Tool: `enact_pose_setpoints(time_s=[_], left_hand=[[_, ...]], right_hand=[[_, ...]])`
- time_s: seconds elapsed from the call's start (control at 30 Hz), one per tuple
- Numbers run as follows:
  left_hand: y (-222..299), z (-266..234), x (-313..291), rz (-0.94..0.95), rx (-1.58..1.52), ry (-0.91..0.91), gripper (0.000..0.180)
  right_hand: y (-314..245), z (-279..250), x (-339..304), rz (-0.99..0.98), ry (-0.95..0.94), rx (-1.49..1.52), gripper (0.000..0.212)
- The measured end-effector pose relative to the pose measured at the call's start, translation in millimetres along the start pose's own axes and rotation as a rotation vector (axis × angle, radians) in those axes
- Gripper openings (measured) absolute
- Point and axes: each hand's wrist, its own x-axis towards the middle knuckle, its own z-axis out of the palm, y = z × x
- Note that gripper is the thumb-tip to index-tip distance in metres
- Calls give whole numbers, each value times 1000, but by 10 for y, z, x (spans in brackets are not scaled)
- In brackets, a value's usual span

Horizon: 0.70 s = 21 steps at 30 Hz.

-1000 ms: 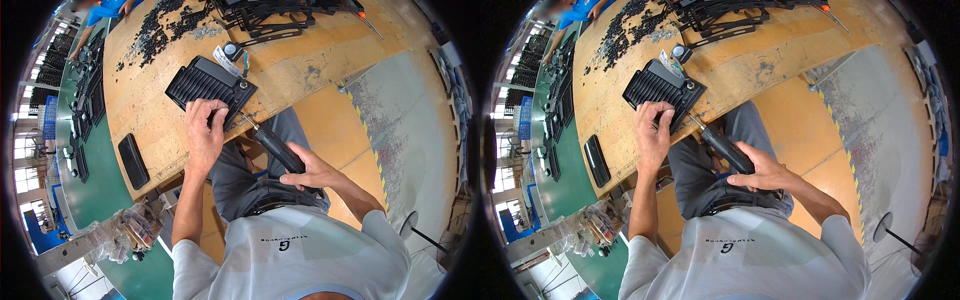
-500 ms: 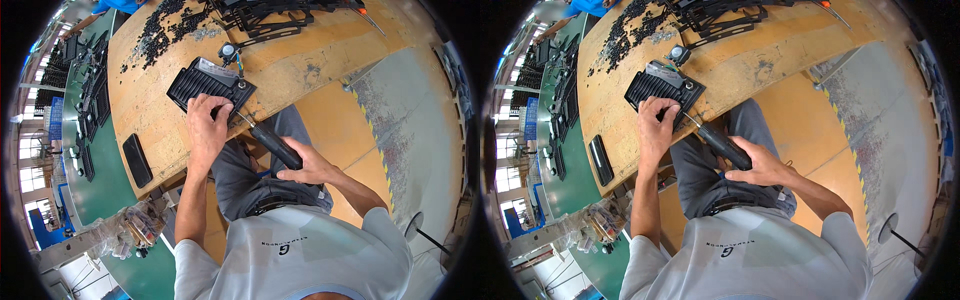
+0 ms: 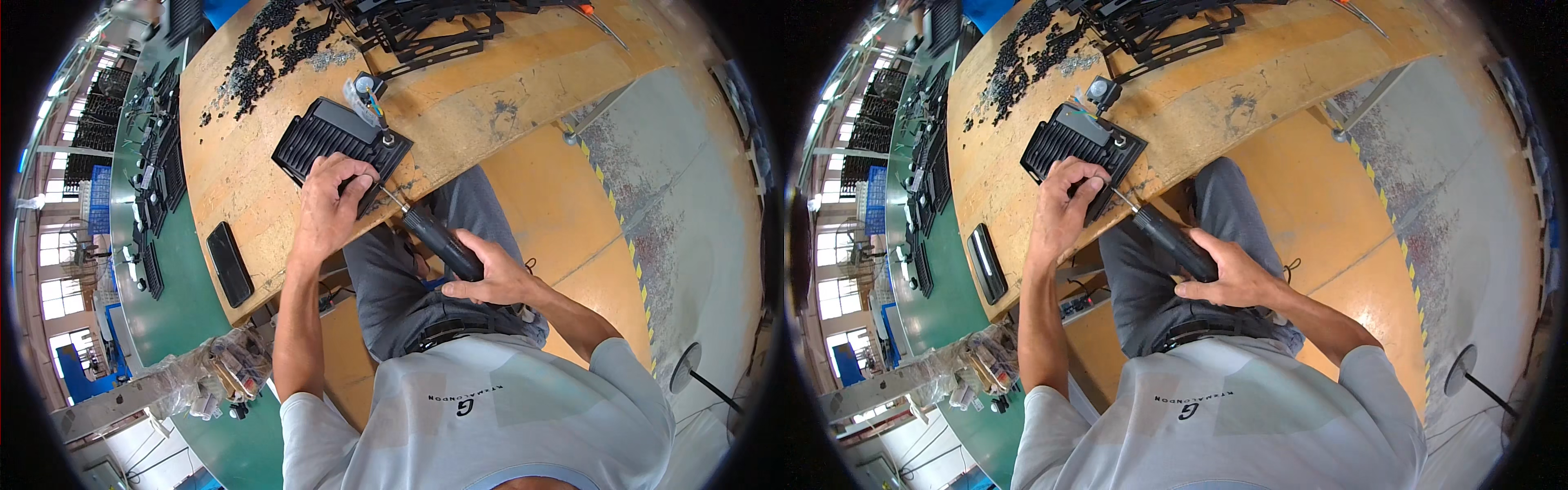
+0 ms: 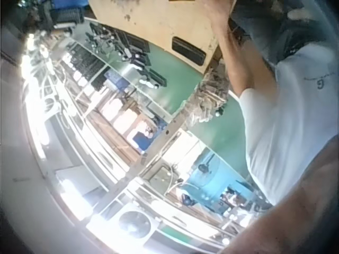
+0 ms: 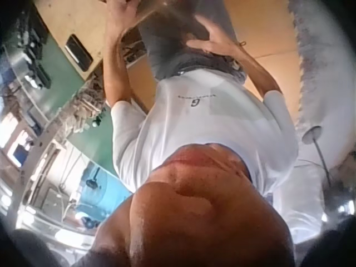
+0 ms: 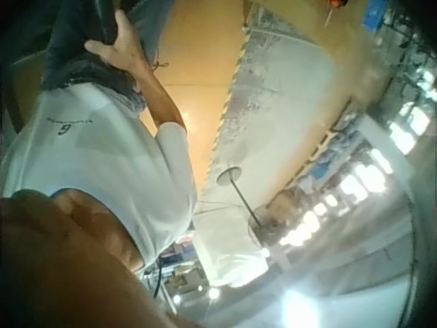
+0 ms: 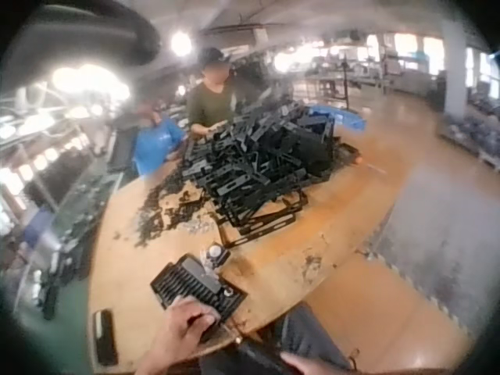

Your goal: Assembling electronic components using an electric screwdriver at a factory workbench.

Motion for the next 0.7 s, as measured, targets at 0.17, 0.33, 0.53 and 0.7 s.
enact_pose_setpoints(time_s=[0.17, 0.33, 0.53, 0.7], left_hand=[[-72, -161, 195, 34, -134, -191, 7], [-70, -203, 328, -32, -167, -339, 10], [-40, -223, 358, -51, -139, -327, 12], [-177, -214, 284, -31, -133, -168, 12]], right_hand=[[26, 33, 16, 14, -7, 46, 59], [81, 60, 32, 3, -2, 132, 57], [109, 62, 36, 23, -48, 214, 60], [133, 153, 37, 6, -52, 343, 74]])
